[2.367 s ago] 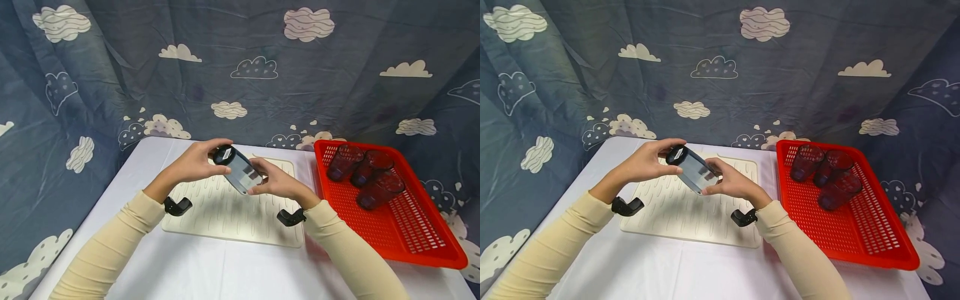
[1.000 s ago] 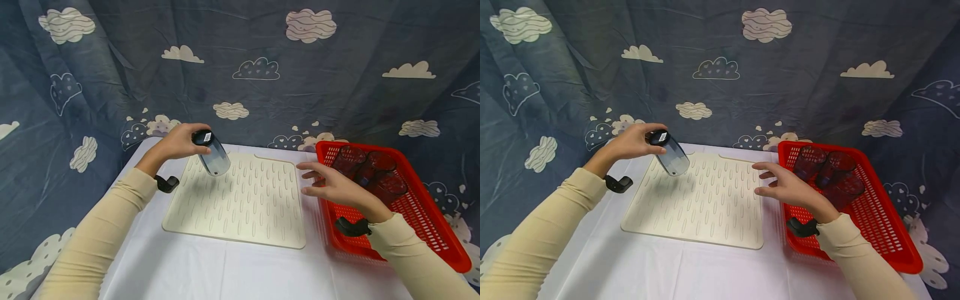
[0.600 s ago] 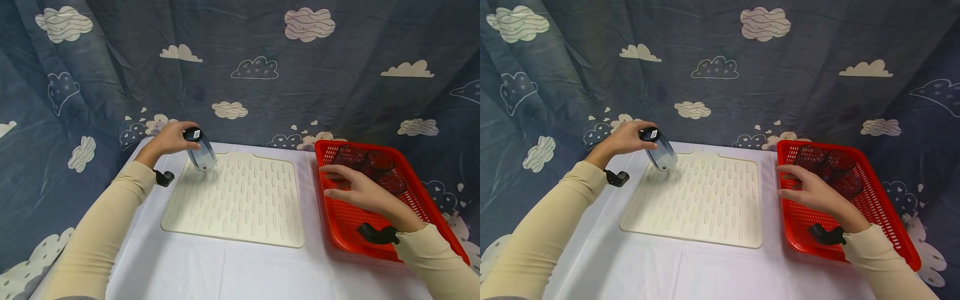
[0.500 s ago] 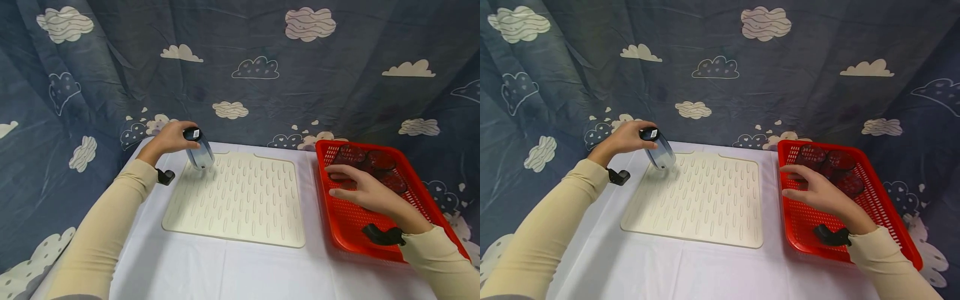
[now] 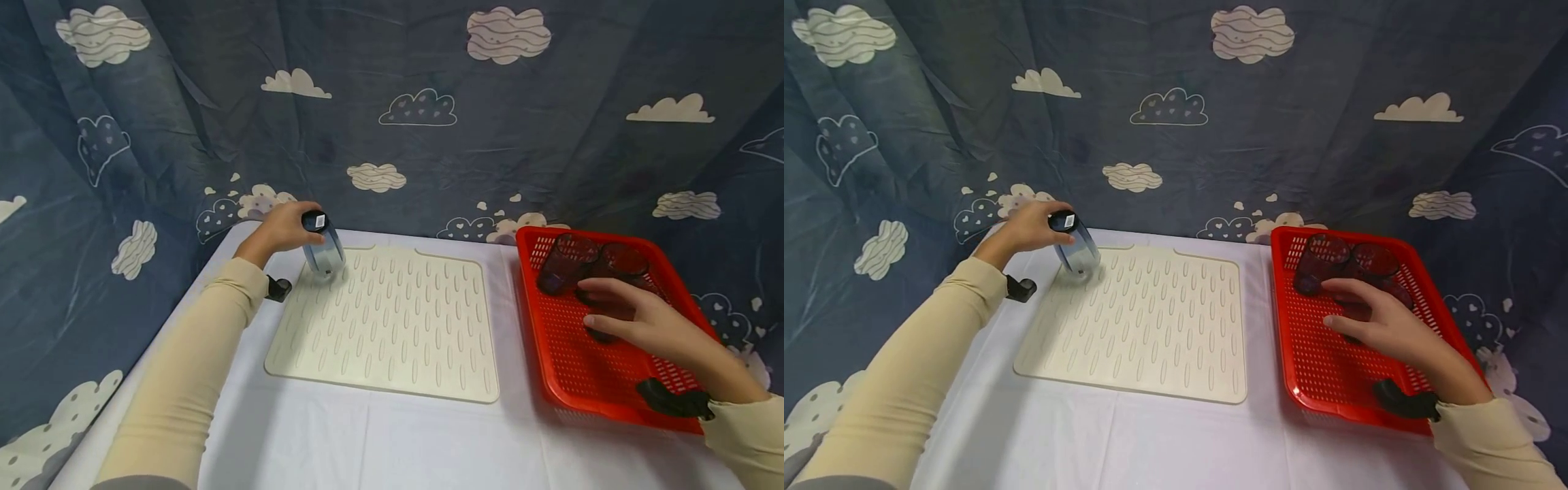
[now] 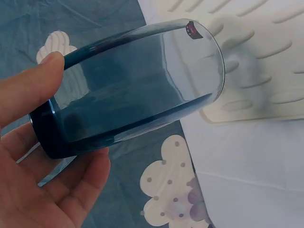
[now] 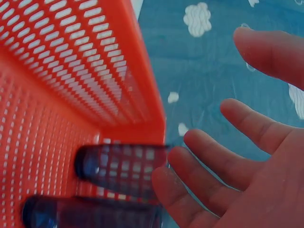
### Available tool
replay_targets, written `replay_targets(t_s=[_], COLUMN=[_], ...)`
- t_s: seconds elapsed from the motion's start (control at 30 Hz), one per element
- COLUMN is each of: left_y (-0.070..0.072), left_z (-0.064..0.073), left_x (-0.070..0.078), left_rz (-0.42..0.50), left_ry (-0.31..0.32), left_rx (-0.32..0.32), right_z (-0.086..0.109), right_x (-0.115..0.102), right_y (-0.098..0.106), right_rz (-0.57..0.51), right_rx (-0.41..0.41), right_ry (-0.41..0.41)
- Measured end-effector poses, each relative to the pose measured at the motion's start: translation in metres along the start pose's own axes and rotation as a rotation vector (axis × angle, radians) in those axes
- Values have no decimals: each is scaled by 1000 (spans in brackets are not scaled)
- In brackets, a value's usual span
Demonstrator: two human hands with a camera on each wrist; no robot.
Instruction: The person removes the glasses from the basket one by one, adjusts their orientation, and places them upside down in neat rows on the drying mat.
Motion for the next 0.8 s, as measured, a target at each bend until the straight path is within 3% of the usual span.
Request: replay_targets(t_s=[0.2, 0.4, 0.8], left_y=[-8, -17, -29], left_z=[-4, -10, -14], left_x=[-1, -2, -9], left_rz=[12, 6, -36], left_ry=[11, 23, 60], left_rx=[-16, -30, -11], right_z=[18, 28, 35], right_x=[18, 37, 43], right_y=[11, 12, 17], right_rz=[0, 27, 26], right_rx=[31, 0, 8], right_ry=[-52, -123, -196])
Point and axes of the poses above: each hand's wrist, its own z-axis away from the middle knuckle, its own y-axis out of the back of the hand, x = y × z, the point moved 8 cm from there along -z, towards the middle knuckle, and after that the axes turned 15 degrees about y, right-handed, at the moved point
